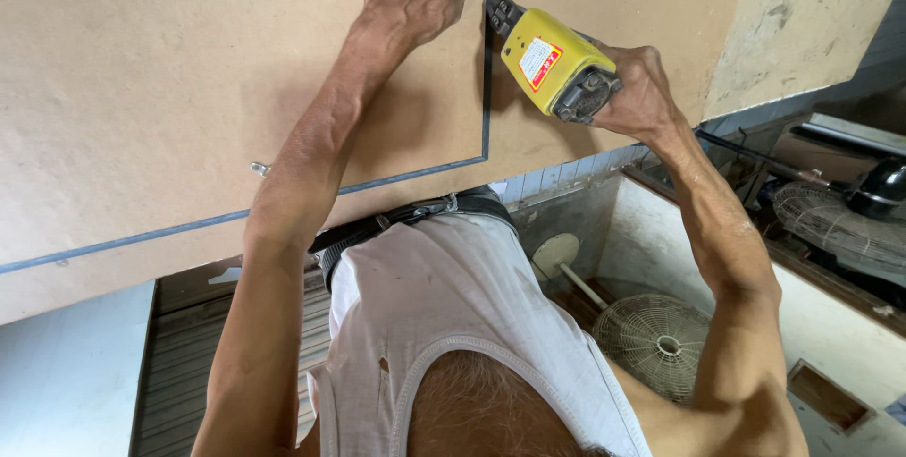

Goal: The person repeatedly wipes a framed artwork with a cloth, flips it over, and uses a pneumatic nail gun to attach a dark frame to the backboard. This cycle is performed multiple times on the same item.

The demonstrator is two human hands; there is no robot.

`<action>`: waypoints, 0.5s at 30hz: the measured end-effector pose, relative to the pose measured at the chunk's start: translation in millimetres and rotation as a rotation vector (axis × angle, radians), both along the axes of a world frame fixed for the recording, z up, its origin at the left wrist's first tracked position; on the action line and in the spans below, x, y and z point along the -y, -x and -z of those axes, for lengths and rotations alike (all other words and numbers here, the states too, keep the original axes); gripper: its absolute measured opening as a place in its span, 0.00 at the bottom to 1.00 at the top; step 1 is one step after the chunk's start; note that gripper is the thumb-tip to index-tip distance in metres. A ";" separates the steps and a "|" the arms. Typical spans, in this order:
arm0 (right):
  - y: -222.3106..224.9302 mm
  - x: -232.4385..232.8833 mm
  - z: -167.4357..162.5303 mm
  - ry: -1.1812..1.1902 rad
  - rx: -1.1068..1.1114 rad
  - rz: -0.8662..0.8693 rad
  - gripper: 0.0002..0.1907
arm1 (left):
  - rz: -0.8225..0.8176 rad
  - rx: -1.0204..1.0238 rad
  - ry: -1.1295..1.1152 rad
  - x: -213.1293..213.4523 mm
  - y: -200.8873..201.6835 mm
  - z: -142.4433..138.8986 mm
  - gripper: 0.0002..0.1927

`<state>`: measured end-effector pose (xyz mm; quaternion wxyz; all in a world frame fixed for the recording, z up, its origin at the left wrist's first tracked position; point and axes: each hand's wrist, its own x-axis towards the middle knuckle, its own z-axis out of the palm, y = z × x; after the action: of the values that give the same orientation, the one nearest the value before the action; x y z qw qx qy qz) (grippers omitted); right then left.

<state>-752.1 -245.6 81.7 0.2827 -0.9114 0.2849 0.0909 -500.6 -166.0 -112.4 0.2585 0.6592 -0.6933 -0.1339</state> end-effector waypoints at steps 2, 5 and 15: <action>-4.7 4.6 1.5 -0.013 0.000 0.004 0.28 | -0.072 0.101 0.158 0.4 -0.3 -3.1 0.17; -3.9 9.5 4.6 -0.035 -0.005 -0.007 0.27 | -0.078 0.058 0.179 -0.4 0.2 -1.2 0.20; 8.7 15.8 16.6 -0.047 -0.054 -0.015 0.17 | -0.080 0.070 0.117 -1.0 8.4 6.3 0.18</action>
<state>-760.8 -261.4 65.1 0.2953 -0.9039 0.2835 0.1243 -509.0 -164.9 -118.8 0.2771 0.6745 -0.6817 -0.0595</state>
